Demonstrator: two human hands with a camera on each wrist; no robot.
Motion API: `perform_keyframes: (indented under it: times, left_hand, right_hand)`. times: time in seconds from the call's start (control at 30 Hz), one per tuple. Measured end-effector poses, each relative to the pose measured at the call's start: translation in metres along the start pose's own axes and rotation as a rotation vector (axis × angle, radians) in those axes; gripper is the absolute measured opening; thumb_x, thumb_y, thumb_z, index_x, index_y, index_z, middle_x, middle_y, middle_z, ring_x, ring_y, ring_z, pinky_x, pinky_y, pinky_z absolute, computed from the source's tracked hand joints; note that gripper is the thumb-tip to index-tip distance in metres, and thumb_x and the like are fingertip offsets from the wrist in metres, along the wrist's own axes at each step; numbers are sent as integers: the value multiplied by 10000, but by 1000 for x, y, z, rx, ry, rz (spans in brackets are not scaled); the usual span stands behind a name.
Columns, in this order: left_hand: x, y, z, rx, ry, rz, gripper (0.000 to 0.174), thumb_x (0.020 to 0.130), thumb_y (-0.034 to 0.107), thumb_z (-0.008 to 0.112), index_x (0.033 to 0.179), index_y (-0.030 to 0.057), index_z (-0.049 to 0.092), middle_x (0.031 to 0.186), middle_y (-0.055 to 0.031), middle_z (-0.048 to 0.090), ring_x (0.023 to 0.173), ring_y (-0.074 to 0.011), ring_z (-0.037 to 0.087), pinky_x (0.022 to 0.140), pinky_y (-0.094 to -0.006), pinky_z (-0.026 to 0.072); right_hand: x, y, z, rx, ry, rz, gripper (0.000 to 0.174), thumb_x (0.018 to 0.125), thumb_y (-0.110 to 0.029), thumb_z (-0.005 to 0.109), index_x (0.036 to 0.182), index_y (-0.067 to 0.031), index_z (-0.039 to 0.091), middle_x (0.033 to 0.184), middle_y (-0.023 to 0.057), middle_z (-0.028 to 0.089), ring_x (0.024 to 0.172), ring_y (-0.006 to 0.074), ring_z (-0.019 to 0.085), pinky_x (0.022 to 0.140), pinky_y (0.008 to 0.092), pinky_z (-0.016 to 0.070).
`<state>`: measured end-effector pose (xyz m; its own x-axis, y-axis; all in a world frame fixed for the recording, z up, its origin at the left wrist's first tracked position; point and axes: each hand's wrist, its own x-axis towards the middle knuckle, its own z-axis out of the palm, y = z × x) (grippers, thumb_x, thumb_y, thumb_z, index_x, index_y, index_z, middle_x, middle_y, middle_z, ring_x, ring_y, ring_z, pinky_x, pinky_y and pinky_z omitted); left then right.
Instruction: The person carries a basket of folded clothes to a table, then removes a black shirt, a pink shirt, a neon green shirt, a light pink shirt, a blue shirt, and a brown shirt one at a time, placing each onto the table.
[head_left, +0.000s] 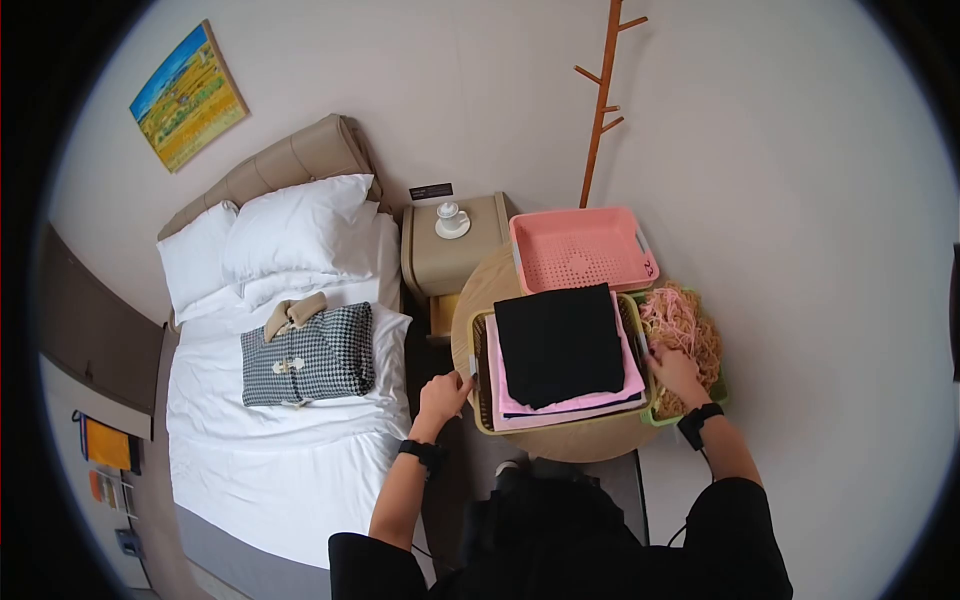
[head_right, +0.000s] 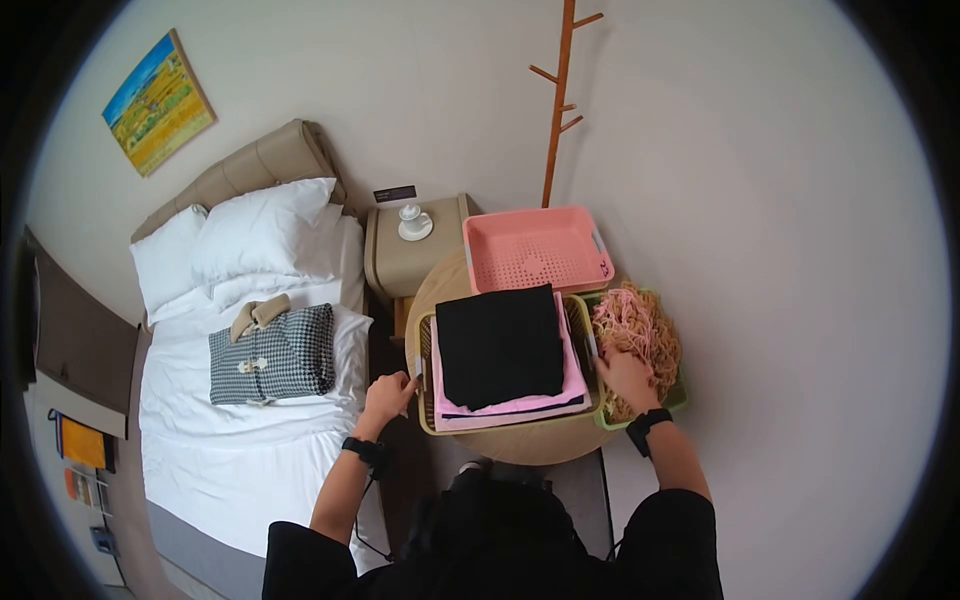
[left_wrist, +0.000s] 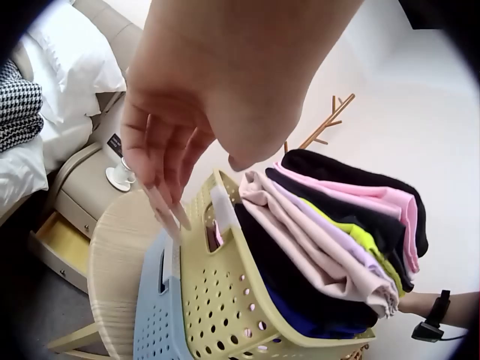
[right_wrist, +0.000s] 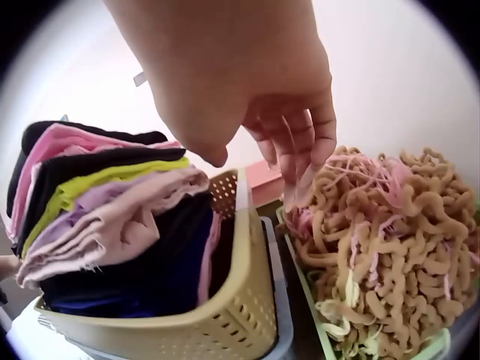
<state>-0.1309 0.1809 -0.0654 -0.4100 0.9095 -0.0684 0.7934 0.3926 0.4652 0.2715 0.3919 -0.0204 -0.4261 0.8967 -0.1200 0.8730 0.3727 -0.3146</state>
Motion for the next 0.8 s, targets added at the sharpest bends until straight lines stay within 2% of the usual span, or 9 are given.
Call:
perform_keyframes:
  times: [0.03,0.1,0.17,0.27,0.37,0.43,0.6,0.67,0.8]
  left_hand:
    - [4,9,0,-4,4,-14,434,867,432,529,776,29,662,697,-163,660,692,-355,655,660,-432,527]
    - [9,22,-2,-39,-105,-87,454,858,432,535,716,23,674,724,-183,662,722,-362,656,669,-435,528]
    - [15,20,9,-49,-130,-129,466,833,433,553,696,4,675,731,-206,658,738,-367,655,682,-438,530]
    - [20,5,32,-57,-86,-123,412,782,389,563,749,-3,684,724,-224,648,730,-380,645,700,-456,524]
    - [14,22,16,-71,-128,-193,367,763,348,556,737,4,683,728,-230,642,727,-387,641,696,-461,520]
    - [12,27,10,-63,-72,-192,343,749,322,552,707,5,675,708,-238,629,701,-391,634,681,-464,517]
    - [-12,37,7,-77,36,-218,353,745,314,549,657,-14,648,660,-244,605,653,-399,619,651,-467,509]
    - [-23,41,-2,-101,70,-254,362,744,314,549,647,-22,641,647,-246,600,641,-402,616,642,-468,506]
    - [-63,35,-23,-226,151,-331,391,747,320,550,622,-42,625,612,-251,584,602,-403,608,615,-467,498]
  right_hand:
    - [7,7,7,-5,-8,-12,377,867,-339,577,971,23,549,790,247,638,756,446,619,672,503,501]
    - [23,17,26,-21,-38,-104,362,844,-310,617,938,38,585,762,253,629,740,440,610,679,495,491]
    - [34,20,35,-5,-35,-116,331,839,-288,619,924,30,598,766,270,621,753,441,609,677,493,486]
    - [46,22,43,215,-61,-75,274,829,-249,616,825,25,620,745,280,603,759,449,603,665,482,474]
    - [55,26,43,168,-135,-43,306,824,-287,615,868,15,630,790,272,624,816,439,612,701,491,488]
    - [62,32,50,201,-126,-133,305,814,-273,622,858,28,623,773,279,615,795,448,607,683,493,481]
    - [70,33,37,245,-58,-200,285,808,-233,611,833,51,609,732,281,601,742,453,599,655,491,474]
    - [72,15,11,264,-52,-257,278,794,-222,604,813,55,607,706,284,589,720,450,599,644,491,473]
    - [85,-19,-2,202,-20,-418,282,785,-235,598,779,47,615,697,282,585,720,445,602,645,498,474]
